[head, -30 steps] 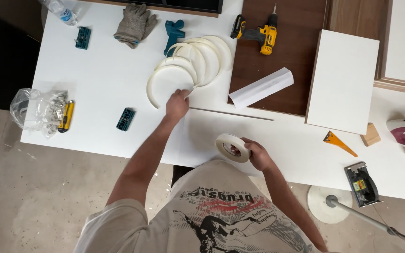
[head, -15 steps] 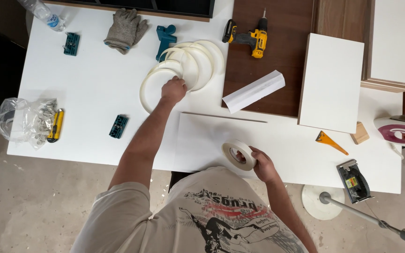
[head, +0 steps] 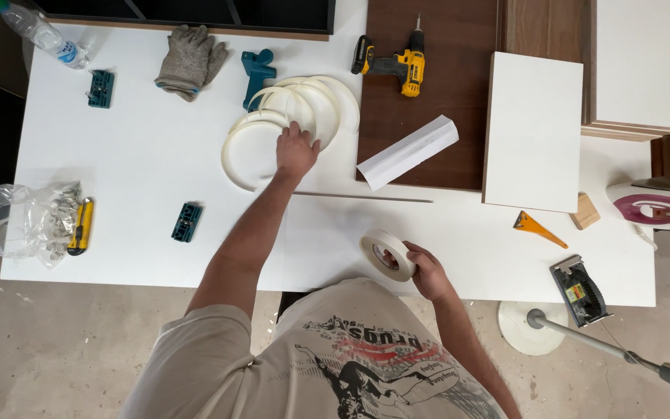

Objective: Applying heat-activated edge banding to a melamine board using an iron and manual pressure.

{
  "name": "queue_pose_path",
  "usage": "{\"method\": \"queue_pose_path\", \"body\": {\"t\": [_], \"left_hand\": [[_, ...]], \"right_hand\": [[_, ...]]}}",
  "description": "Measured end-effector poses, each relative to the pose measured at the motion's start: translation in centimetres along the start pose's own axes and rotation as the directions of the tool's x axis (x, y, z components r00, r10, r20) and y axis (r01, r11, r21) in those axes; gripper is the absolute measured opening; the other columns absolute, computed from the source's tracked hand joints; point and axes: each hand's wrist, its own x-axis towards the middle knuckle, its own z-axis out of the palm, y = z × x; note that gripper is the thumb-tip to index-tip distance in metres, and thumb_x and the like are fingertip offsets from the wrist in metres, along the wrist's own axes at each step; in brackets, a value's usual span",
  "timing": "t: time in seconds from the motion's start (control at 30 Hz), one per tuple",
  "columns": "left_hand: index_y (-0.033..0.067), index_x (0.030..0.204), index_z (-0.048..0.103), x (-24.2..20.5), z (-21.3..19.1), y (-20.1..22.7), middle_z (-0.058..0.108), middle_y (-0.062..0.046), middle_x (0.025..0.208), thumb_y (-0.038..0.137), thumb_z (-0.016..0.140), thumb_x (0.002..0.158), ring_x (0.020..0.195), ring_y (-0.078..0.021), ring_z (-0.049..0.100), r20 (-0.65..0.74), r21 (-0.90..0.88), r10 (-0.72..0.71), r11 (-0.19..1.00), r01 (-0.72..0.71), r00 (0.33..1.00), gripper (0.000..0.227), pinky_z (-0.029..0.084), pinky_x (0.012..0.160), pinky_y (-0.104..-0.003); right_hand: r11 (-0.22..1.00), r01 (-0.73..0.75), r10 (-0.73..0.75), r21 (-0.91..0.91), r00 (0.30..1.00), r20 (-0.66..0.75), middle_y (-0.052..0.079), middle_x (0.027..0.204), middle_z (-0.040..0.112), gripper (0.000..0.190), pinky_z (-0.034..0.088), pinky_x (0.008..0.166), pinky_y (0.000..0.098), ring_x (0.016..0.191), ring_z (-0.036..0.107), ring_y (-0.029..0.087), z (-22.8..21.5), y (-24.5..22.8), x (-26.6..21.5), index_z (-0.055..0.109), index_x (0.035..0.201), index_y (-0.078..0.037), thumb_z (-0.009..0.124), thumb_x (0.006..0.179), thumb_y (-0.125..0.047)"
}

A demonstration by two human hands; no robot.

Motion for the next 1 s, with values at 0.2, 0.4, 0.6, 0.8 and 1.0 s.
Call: {"method": "queue_pose_path", "body": {"t": [0.2,0.4,0.6,0.8,1.0], "left_hand": [[0.0127,0.114,0.068,0.0,7.2,-0.5,0.065,-0.007,0.093,0.019,0.067,0.090,0.087,-0.0277,0.071,0.161,-0.002,0.102,0.995,-0.103,0.982,0.025,0.056,0.079,-0.045],[0.0140,0.120,0.062,-1.1,3.7,-1.4,0.067,-0.008,0.098,0.011,0.059,0.092,0.086,-0.0287,0.073,0.229,0.075,0.029,0.996,-0.047,0.973,0.028,0.056,0.074,-0.044],[0.0123,0.100,0.067,0.5,1.8,1.3,0.057,-0.009,0.109,0.010,0.063,0.090,0.097,-0.0303,0.065,0.232,0.080,0.052,0.994,-0.073,0.971,0.011,0.054,0.078,-0.041],[0.0137,0.118,0.073,3.7,3.5,5.6,0.038,-0.017,0.149,0.010,0.058,0.095,0.136,-0.0406,0.042,0.166,-0.150,0.065,0.988,-0.040,0.984,0.028,0.038,0.110,-0.052],[0.0132,0.117,0.071,0.5,-10.4,13.7,0.064,-0.013,0.116,0.030,0.066,0.099,0.110,-0.0373,0.066,0.277,-0.804,0.391,0.594,-0.010,0.878,0.025,0.051,0.099,-0.050]], "right_hand": [[1.000,0.003,-0.003,0.011,1.000,0.001,0.028,0.124,0.063,0.062,0.034,0.114,0.0569,0.122,0.054,0.039,-1.2,0.3,0.3,0.054,0.147,0.002,0.056,0.090,-0.023],[1.000,0.029,-0.029,0.009,0.999,0.021,0.027,0.123,0.064,0.062,0.035,0.113,0.0560,0.121,0.054,0.038,-2.5,0.9,1.4,0.054,0.147,0.003,0.055,0.091,-0.023],[0.999,0.046,-0.046,0.028,0.999,-0.003,0.028,0.124,0.064,0.061,0.033,0.114,0.0567,0.121,0.054,0.039,-3.2,0.8,0.9,0.053,0.147,0.003,0.055,0.092,-0.022],[0.997,0.054,-0.052,0.048,0.998,-0.046,0.030,0.125,0.062,0.063,0.031,0.114,0.0592,0.122,0.053,0.040,-3.0,-0.6,-0.3,0.050,0.148,0.006,0.057,0.092,-0.022],[0.998,0.057,-0.057,-0.038,0.998,0.003,0.031,0.127,0.063,0.064,0.033,0.113,0.0569,0.123,0.055,0.039,-0.8,-4.3,-0.3,0.053,0.148,0.004,0.061,0.090,-0.021]]}}
